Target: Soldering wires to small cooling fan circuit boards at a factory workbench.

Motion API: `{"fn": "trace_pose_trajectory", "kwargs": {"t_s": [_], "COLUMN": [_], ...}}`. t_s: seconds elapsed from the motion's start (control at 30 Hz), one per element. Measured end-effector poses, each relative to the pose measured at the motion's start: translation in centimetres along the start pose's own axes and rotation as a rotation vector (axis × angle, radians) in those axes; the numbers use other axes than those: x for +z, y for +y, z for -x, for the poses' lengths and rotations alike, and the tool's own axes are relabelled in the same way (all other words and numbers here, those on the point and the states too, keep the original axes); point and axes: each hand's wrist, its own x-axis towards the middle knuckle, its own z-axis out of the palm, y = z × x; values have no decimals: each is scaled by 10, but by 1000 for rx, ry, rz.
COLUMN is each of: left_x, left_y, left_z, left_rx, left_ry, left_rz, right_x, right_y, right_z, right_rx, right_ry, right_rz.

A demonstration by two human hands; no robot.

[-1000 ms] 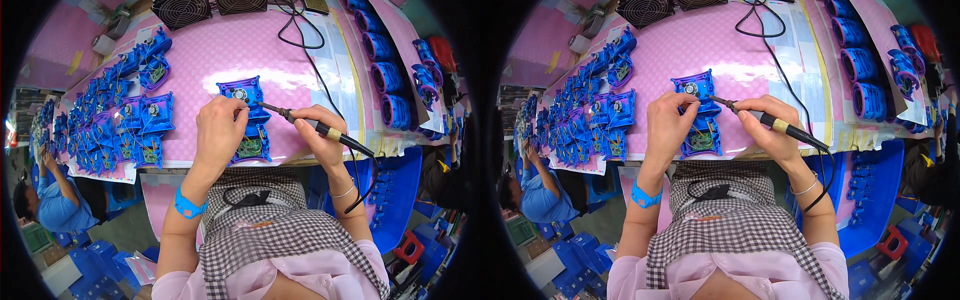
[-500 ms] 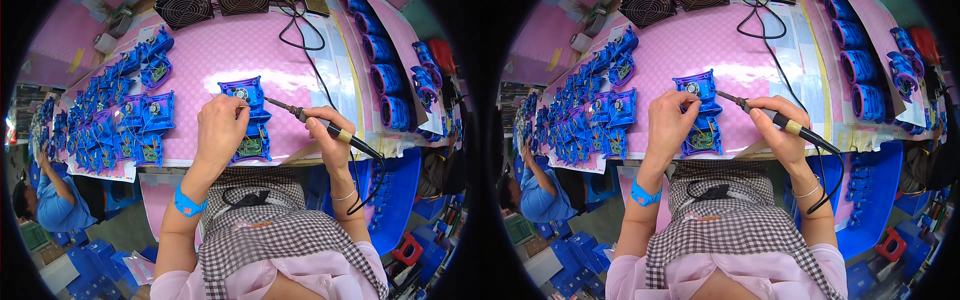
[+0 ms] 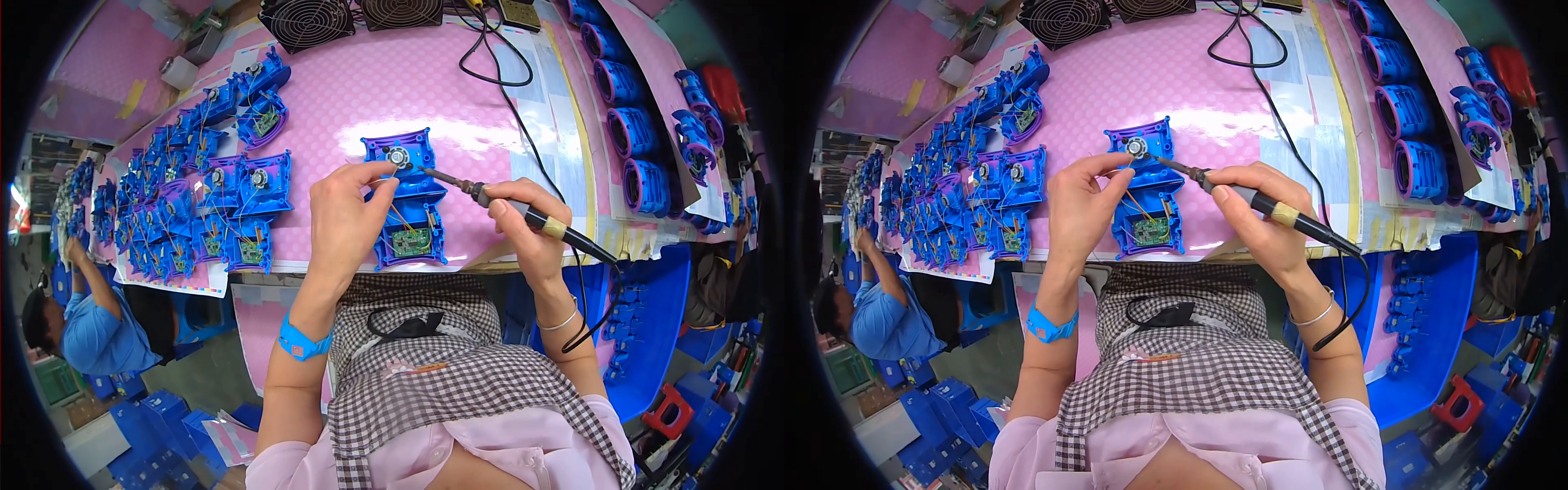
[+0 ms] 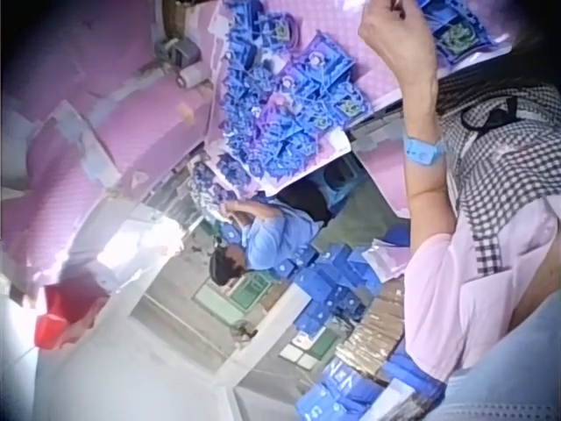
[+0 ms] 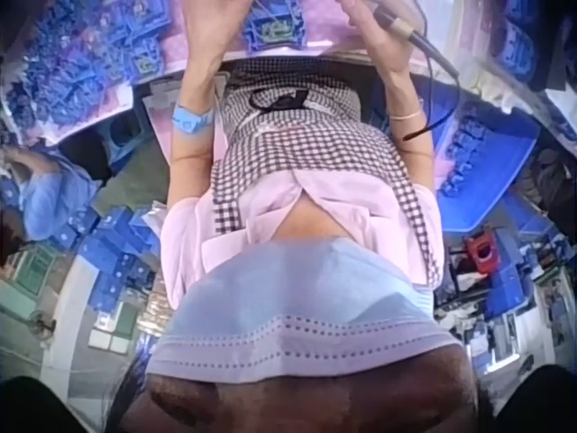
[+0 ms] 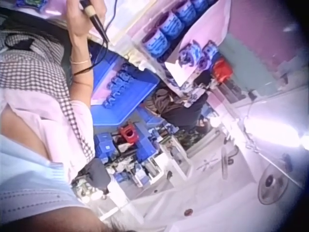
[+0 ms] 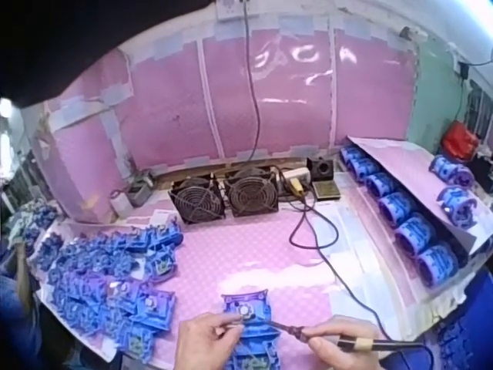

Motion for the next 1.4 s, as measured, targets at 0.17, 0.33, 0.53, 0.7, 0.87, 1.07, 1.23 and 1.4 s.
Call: {"fn": "trace_pose_trajectory", "kwargs": {"t_s": [0.17, 0.33, 0.53, 0.7, 0.87, 1.07, 1.23, 1.4], "left_x": [8, 7, 8, 9, 10, 11, 12, 9], "left_y": [-3, -5, -6, -8, -8, -6, -5, -4], "left_z": [1, 1, 0, -1, -1, -1, -2, -2], "left_rx": [-65, 16, 10, 46, 64, 24, 24, 11], "left_ry": [108, 101, 83, 82, 76, 73, 69, 54], "left_rz": [113, -37, -41, -48, -37, -28, 12, 10], "right_x": [12, 18, 19, 14, 7, 4, -2, 2], "right_y": [3, 5, 7, 2, -1, 4, 6, 14], "right_z": [-4, -6, -7, -6, -2, 4, 14, 16], "right_rx": [-90, -81, -106, -86, -70, -162, -111, -263], "right_ry": [-81, -70, -58, -19, 24, 152, 88, -5], "right_rz": [45, 48, 46, 19, 8, -41, -114, 215]}}
